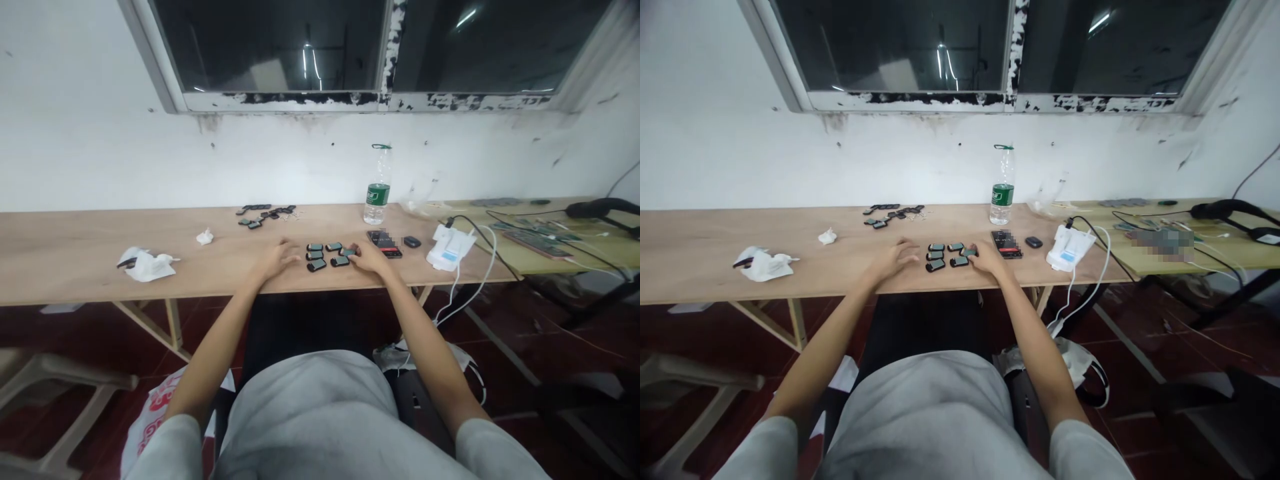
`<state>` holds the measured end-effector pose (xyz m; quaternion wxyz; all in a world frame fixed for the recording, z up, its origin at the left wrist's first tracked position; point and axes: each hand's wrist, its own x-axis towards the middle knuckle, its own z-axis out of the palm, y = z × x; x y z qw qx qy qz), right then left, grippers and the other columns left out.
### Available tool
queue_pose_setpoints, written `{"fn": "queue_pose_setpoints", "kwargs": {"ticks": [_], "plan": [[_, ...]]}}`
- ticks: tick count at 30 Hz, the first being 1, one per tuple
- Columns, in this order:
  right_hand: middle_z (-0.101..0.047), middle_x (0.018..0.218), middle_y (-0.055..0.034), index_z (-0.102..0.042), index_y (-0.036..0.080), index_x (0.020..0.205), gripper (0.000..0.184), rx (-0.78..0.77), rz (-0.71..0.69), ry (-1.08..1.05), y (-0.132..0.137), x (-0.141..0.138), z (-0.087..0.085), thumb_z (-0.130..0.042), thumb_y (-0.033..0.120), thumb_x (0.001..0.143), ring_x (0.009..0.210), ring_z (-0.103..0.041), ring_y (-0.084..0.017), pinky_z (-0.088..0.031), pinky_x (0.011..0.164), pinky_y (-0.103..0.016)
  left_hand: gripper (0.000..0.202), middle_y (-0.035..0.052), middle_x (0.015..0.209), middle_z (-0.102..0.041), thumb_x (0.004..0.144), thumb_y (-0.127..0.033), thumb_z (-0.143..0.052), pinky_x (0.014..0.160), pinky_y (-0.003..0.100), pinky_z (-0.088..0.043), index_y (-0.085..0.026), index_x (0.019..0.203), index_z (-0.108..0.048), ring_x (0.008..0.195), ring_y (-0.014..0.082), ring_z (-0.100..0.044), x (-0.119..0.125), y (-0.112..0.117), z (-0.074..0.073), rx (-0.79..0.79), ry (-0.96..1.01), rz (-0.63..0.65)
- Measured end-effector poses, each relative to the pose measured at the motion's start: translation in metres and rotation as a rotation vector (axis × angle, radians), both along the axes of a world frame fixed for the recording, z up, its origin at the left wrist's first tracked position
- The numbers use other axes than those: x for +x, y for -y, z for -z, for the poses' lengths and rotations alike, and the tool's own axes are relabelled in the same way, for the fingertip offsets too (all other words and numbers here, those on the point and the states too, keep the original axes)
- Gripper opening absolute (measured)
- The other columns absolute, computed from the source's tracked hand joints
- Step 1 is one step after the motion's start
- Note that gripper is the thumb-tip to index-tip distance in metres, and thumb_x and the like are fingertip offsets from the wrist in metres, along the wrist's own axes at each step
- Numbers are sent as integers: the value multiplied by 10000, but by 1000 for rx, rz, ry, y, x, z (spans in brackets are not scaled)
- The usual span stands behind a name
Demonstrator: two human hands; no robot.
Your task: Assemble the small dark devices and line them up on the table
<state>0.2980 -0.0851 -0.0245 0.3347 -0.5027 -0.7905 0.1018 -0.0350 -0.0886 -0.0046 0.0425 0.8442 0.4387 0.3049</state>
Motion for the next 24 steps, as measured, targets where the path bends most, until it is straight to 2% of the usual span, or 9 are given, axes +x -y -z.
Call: {"fn": "queue_pose_setpoints", "kwargs": {"ticks": [4,7,11,16,21,24], "plan": [[-737,1010,-73,-701,163,1000,209,15,-6,-108,-1,0,-1,-672,114,800,884,-659,-200,-509,836,-289,398,97,1103,-684,962,-531,-593,938,377,-534,-200,1088,-773,995,265,-679,15,13,-10,33,28,78],[-746,1030,-78,-716,163,1020,207,36,15,-184,-3,-2,-3,-658,148,822,861,-664,-206,-523,823,-314,333,69,1044,-734,971,-482,-597,835,318,-540,-218,999,-798,866,220,-695,33,20,-7,-15,21,157],[-762,1012,-96,-728,151,1017,197,60,47,-279,-1,-7,-10,-667,204,838,820,-683,-217,-547,798,-341,229,61,1086,-746,926,-402,-668,876,306,-546,-233,990,-808,926,223,-708,50,20,7,-18,-12,207],[-765,1050,-113,-723,152,1022,199,63,-8,-371,9,-14,-21,-672,209,838,869,-709,-220,-564,774,-327,142,74,1033,-756,892,-266,-672,926,331,-556,-212,922,-800,975,227,-710,52,13,18,0,-24,235],[-772,1008,-94,-728,158,1014,202,-10,-168,-414,17,-21,-27,-686,249,839,872,-720,-218,-570,808,-334,134,48,1026,-777,871,-264,-675,912,316,-553,-222,919,-793,954,218,-721,48,17,10,7,-4,237],[-774,965,-88,-734,150,1004,204,-50,-203,-427,23,-27,-31,-693,255,834,841,-722,-217,-572,800,-336,152,41,1067,-775,873,-285,-681,892,295,-545,-222,961,-789,949,211,-724,48,25,0,33,60,187]]}}
